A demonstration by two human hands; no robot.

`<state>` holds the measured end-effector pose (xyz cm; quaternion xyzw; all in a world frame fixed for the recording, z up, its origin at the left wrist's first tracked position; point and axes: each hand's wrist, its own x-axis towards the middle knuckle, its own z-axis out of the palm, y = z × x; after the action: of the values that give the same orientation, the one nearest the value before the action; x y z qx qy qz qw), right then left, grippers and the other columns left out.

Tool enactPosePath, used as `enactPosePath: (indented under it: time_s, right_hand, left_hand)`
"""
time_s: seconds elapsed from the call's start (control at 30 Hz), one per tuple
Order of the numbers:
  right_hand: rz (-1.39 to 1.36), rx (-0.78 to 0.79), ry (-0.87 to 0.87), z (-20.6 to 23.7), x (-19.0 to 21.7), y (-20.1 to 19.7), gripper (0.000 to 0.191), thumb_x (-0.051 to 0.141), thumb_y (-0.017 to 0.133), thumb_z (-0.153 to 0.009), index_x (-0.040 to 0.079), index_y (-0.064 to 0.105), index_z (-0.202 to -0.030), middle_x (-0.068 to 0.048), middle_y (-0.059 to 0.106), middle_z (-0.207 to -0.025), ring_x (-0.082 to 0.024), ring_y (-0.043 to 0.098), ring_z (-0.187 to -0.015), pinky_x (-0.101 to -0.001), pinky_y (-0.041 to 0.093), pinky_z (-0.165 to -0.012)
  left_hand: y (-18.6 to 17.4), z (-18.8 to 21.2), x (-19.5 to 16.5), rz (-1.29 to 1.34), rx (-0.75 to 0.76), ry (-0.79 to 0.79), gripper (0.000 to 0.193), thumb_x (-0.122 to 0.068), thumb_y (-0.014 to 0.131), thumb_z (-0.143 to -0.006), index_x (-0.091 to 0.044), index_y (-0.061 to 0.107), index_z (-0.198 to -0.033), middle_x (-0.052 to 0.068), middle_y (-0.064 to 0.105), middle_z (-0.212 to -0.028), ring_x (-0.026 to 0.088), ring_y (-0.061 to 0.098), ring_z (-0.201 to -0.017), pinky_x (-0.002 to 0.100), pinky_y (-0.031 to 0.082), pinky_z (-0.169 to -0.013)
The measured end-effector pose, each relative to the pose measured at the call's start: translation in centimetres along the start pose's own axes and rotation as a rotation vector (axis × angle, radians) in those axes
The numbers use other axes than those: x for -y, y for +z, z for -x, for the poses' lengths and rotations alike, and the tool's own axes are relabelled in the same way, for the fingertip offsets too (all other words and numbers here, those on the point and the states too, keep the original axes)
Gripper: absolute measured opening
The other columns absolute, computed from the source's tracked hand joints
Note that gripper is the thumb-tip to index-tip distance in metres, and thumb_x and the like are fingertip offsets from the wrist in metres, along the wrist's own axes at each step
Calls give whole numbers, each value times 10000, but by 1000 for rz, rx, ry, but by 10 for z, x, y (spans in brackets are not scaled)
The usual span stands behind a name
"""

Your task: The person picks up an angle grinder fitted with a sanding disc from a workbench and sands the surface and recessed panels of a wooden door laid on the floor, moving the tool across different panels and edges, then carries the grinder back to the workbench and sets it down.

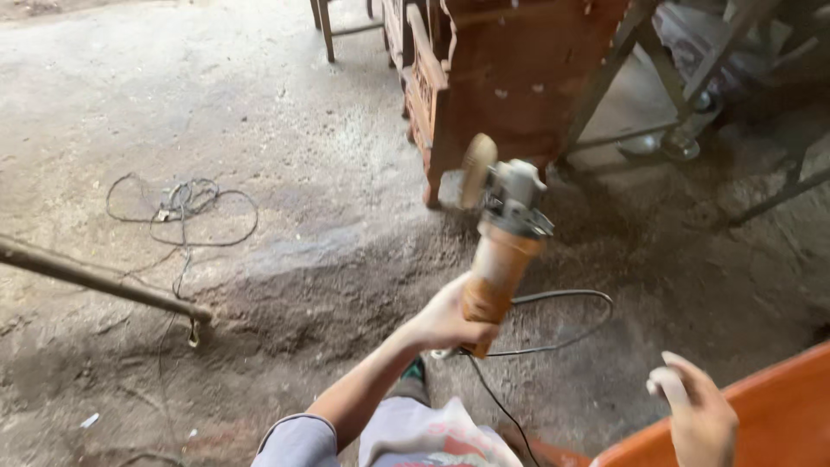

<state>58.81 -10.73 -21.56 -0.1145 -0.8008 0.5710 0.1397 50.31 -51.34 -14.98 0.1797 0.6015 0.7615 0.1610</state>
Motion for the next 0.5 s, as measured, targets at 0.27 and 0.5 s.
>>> enactPosePath:
  time_s: [0.27, 0.5]
  right_hand:
    - [288, -257, 261, -97, -66, -26, 292, 40, 657, -1023, -100, 663, -1279, -121, 703, -965, -161, 668, -938, -278, 538, -924]
    - [256, -353, 327, -225, -133, -41, 302, 31, 654, -1022, -91, 657, -1298, -124, 702, -988, -161, 672, -926, -276, 551, -902]
  left_hand:
    - [-12, -154, -27, -158, 116, 17, 684, -181, 825, -761, -34, 528, -1359, 49, 673, -1127, 122, 647, -1021, 321, 570, -908]
    - [11, -316, -19, -303, 84, 123, 635, -211, 844, -744, -32, 553, -1280, 80, 726, -1079, 131, 684, -979, 325, 594, -862]
